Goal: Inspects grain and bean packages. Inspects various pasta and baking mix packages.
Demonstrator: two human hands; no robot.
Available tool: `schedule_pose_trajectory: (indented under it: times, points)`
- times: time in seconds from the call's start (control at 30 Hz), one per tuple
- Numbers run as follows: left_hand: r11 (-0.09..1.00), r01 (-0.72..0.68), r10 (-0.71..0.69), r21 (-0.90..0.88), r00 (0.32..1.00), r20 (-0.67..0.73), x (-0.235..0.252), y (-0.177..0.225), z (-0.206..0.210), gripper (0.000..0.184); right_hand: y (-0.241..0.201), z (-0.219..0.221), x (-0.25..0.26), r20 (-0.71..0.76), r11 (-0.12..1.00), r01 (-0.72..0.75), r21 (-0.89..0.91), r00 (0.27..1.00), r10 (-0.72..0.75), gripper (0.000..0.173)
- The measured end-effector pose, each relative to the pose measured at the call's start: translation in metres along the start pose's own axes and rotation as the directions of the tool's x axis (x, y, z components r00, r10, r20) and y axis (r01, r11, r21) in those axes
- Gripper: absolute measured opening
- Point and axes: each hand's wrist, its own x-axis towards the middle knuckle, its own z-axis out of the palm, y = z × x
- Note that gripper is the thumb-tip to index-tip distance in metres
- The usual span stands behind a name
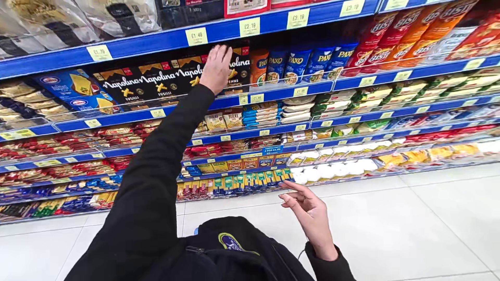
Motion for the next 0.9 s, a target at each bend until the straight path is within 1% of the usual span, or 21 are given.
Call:
schedule_pose_trajectory:
  times: [0.07,0.1,0.17,0.23,0.33,0.47,0.6,0.7,0.9]
  points:
    - [0.996,0.060,-0.061,0.059,0.998,0.008,0.021,-0.009,0.003,0.054,0.004,0.001,0.012,0.029,0.995,-0.002,-0.097,1.000,0.005,0.046]
    - [0.992,0.104,-0.108,0.077,0.993,0.050,0.029,-0.012,0.002,0.057,0.006,0.000,0.019,0.035,0.991,-0.005,-0.132,0.999,0.009,0.048]
    - [0.977,0.160,-0.181,0.141,0.973,0.145,0.039,-0.017,0.001,0.067,0.014,0.001,0.030,0.014,0.984,-0.021,-0.174,1.000,0.024,0.048]
    - [0.970,0.179,-0.211,0.165,0.956,0.204,0.043,-0.022,0.001,0.077,0.024,0.002,0.040,-0.009,0.979,-0.039,-0.198,0.999,0.038,0.049]
    - [0.975,0.156,-0.190,0.158,0.954,0.233,0.045,-0.026,0.000,0.081,0.036,0.011,0.052,-0.022,0.975,-0.066,-0.211,0.998,0.063,0.051]
    - [0.985,0.122,-0.151,0.122,0.951,0.269,0.044,-0.029,-0.005,0.081,0.043,0.016,0.067,0.080,0.968,-0.083,-0.238,0.991,0.105,0.053]
    - [0.990,0.109,-0.132,0.087,0.936,0.327,0.042,-0.028,-0.020,0.076,0.047,0.013,0.076,0.146,0.964,-0.041,-0.262,0.986,0.082,0.054]
    - [0.992,0.117,-0.126,0.050,0.944,0.306,0.040,-0.023,-0.027,0.068,0.050,0.010,0.078,0.176,0.961,-0.040,-0.273,0.980,0.091,0.056]
    - [0.994,0.102,-0.113,0.049,0.943,0.313,0.032,-0.017,-0.039,0.071,0.055,0.009,0.081,0.312,0.941,-0.032,-0.336,0.939,0.143,0.058]
